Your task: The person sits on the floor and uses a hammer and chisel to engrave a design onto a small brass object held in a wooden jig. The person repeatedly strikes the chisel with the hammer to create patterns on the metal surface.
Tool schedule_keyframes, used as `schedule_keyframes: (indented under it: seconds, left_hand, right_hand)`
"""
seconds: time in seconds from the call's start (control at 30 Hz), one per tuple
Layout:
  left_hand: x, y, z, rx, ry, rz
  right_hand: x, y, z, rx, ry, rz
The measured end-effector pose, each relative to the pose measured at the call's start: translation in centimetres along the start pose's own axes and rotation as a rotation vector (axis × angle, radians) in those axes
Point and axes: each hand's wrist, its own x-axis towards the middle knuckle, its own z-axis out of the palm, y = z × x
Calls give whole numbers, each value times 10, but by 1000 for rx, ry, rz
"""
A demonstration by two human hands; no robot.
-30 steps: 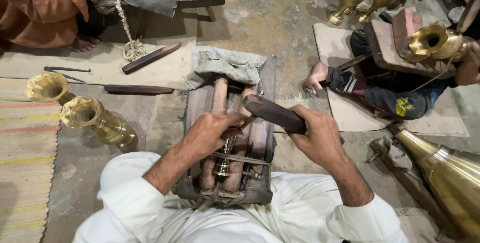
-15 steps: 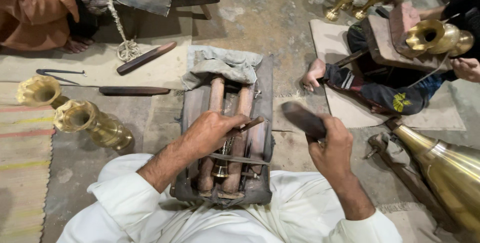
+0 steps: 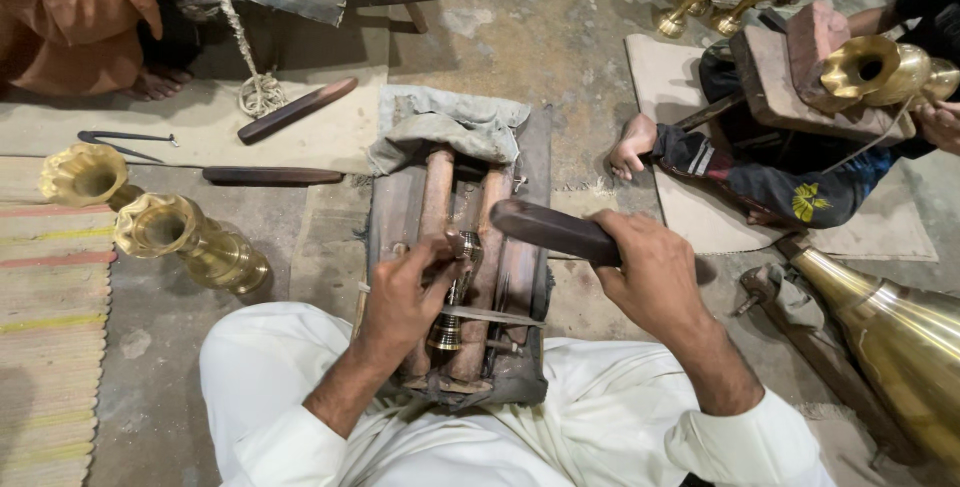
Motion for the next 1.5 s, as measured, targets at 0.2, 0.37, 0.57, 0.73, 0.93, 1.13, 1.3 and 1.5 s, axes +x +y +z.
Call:
schedule_keyframes:
  seconds: [0.2, 0.37, 0.57, 0.73, 0.93, 1.13, 1.3, 1.5]
  left_hand:
    - [-1, 4, 6, 144, 3, -2]
    - [0, 8, 7, 156, 16, 15]
    - [1, 7, 10, 185, 38, 43]
    - [0, 3, 10, 213, 8, 7]
    - [-1, -4, 11, 216, 31, 43]
    - [-2, -9, 12, 178, -11, 8]
    - [0, -6, 9, 143, -14, 31]
    - [4, 1, 8, 144, -4, 22]
  right_hand:
    - [17, -18, -16, 5, 142, -143]
    - [27, -28, -28, -40, 280, -226]
    - [37, -27, -43, -196, 146, -309]
    - [41, -25, -45, -306, 87, -324]
    - [44, -24, -45, -343, 62, -321]
    - [45, -24, -43, -294, 46, -274]
    - [45, -23, -44, -63, 139, -262]
    - [44, -20, -42, -64, 127, -198]
